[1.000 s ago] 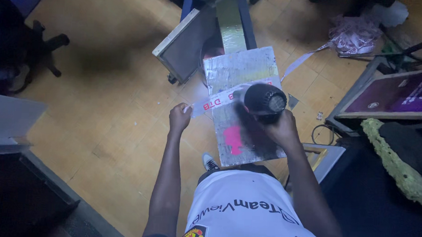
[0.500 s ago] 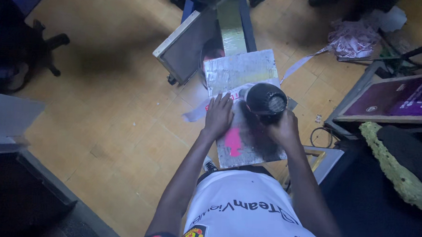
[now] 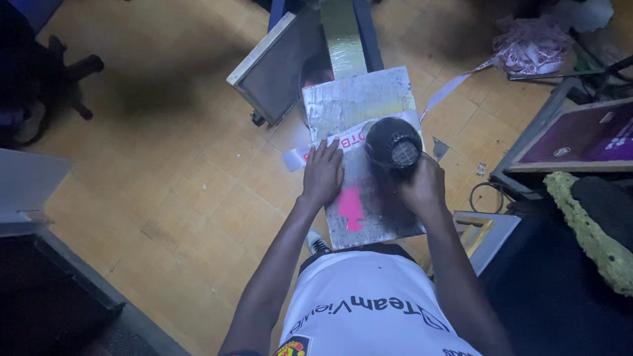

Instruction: The person uses a heat gun to apply heat to a strip of white tape with red text placed on a flat surface. The person holds the heat gun in the right hand and moves it back and forth over the tape while the left hand stabilizes the tape.

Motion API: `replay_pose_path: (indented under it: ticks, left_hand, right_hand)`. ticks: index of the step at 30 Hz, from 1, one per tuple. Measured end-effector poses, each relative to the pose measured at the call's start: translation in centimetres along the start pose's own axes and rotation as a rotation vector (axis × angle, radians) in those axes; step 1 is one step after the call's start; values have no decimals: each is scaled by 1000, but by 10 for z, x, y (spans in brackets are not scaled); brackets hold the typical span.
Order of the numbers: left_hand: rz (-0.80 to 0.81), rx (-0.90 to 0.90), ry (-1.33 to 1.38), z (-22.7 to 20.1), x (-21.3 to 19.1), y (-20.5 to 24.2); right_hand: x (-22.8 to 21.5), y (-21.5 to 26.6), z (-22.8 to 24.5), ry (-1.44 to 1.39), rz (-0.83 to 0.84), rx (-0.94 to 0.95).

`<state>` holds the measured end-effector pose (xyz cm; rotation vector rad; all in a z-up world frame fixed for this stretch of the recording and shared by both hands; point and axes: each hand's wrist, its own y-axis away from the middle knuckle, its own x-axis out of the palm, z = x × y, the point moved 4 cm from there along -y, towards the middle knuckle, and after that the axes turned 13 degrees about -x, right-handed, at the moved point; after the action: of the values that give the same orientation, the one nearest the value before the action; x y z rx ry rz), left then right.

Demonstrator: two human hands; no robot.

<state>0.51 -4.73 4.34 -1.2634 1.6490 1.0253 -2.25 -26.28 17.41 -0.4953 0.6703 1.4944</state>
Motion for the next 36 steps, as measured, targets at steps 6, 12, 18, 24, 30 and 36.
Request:
replay_pose_path:
  ticks: [6,12,18,24,30,36]
  left_hand:
    - [-112,1,47,2,13,1]
    - [-139,-11,249,1,15,-2]
    - [-208,-31,564,-11,13,-5]
    - [-206,-80,462,0,36,-7]
    - [-285,-138,197,5,14,-5]
    - [-231,-140,165,0,4,-13]
  right_hand:
    - [2,10,8,-125,56,61]
    - [-7,11,27,6,78,23]
    - [22,6,-57,57,-86,66]
    - [12,18,-23,-108,-11,-19]
    - [7,10,-58,37,-46,36]
    - [-3,12,-23,-36,-16,21]
